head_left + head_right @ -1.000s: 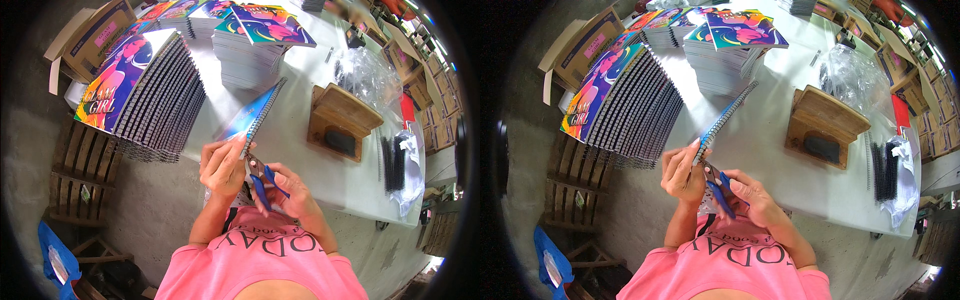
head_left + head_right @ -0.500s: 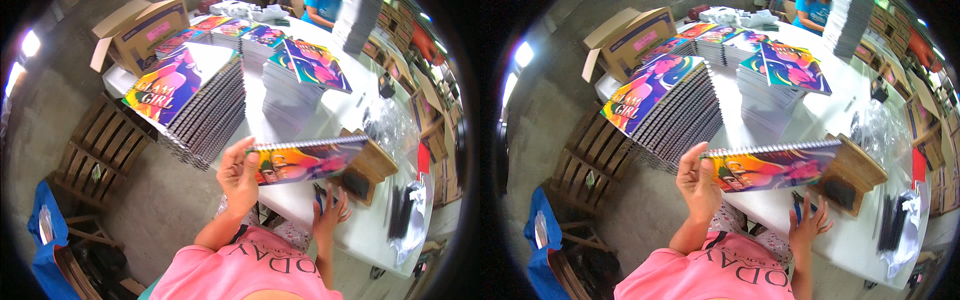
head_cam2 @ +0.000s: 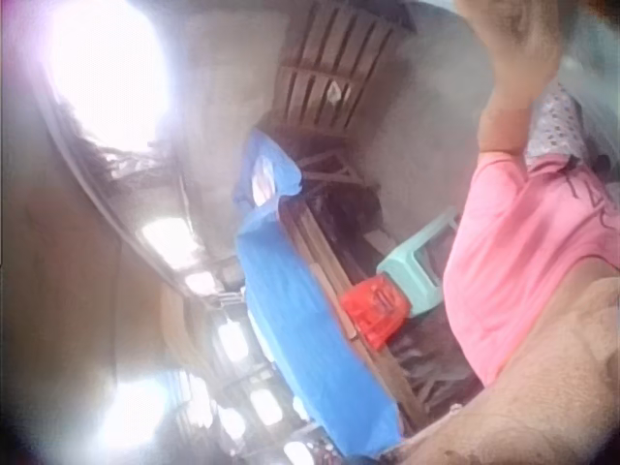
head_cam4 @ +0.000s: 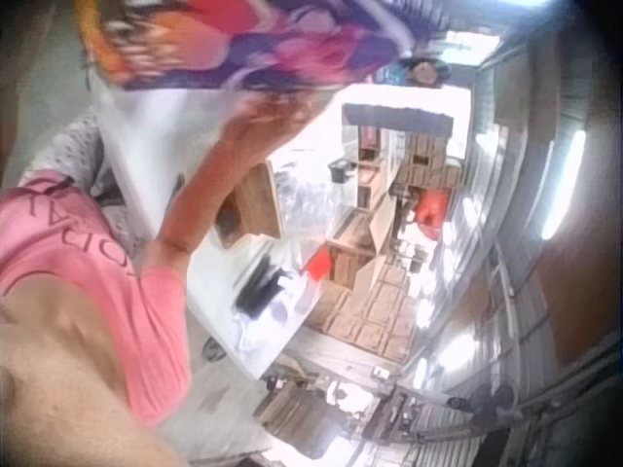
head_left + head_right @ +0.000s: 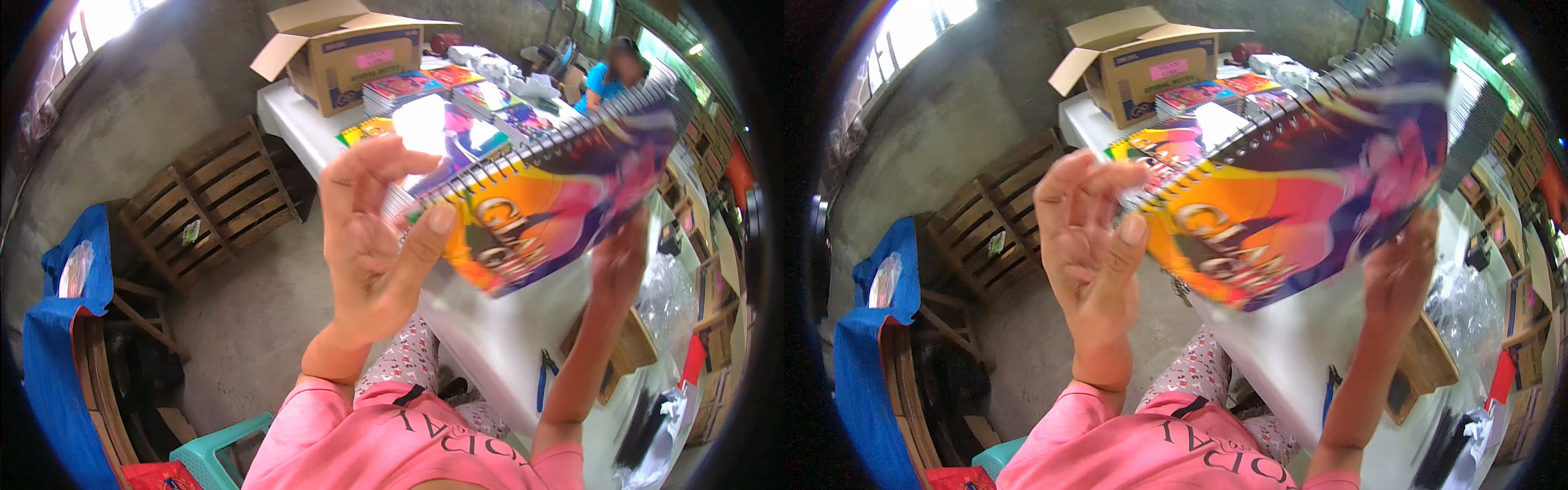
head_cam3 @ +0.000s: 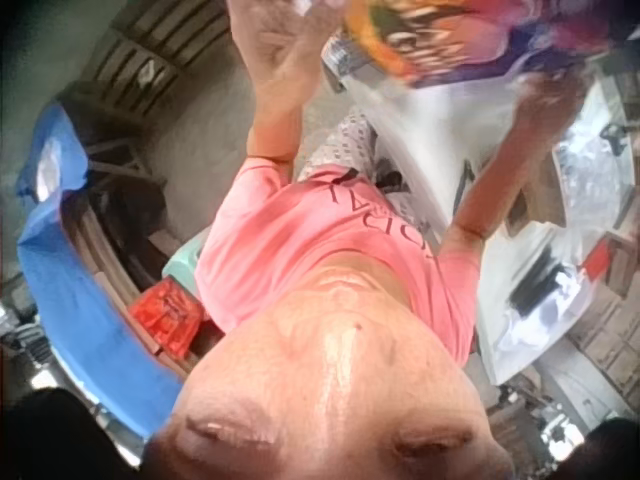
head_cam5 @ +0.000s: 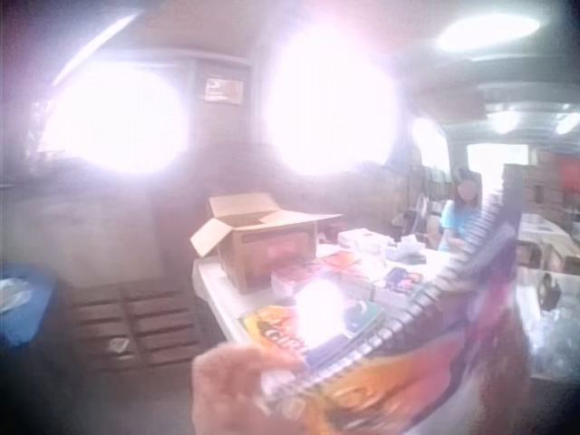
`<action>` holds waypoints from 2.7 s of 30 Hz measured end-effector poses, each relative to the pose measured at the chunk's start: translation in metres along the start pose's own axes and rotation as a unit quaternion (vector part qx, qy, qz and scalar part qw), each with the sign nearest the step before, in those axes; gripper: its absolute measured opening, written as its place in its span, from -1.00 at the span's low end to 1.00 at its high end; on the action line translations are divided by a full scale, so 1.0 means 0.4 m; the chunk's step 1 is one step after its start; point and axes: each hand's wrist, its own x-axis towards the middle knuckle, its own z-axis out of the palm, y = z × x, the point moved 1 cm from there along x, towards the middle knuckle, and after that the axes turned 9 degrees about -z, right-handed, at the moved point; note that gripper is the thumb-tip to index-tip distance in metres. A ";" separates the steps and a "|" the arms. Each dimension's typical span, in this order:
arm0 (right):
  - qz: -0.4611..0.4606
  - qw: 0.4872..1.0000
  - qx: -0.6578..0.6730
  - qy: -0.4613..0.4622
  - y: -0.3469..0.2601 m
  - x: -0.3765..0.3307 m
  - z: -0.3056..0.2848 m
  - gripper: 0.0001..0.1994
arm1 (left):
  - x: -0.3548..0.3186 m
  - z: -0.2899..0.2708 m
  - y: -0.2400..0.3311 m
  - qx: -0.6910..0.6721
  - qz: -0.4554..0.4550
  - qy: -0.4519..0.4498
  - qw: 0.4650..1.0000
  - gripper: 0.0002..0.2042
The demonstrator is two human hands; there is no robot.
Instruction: The person uses pliers to cut and crimp the ends of a plastic spiral binding on a notebook before placing it onto a stack.
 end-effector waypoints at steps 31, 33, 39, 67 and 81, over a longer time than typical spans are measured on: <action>0.009 0.968 -0.239 -0.071 0.446 0.120 0.091 -0.66 | 0.152 -0.164 -0.368 0.111 -0.066 0.144 0.981 -0.60; -0.016 0.968 -0.250 -0.034 0.438 0.096 0.138 -0.70 | 0.155 -0.164 -0.371 0.098 -0.049 0.149 0.983 -0.41; -0.114 0.895 -0.422 -0.088 0.415 0.085 0.125 -0.60 | 0.149 -0.132 -0.386 0.024 -0.065 0.152 0.986 -0.30; -0.180 0.878 -0.410 0.170 -0.013 0.102 -0.276 -0.78 | 0.060 -0.132 -0.123 0.498 0.314 0.055 0.806 -0.40; 0.124 0.854 -0.496 -0.092 -0.192 -0.478 -0.253 -0.59 | -0.373 0.235 -0.340 0.386 0.197 -0.382 0.817 -0.82</action>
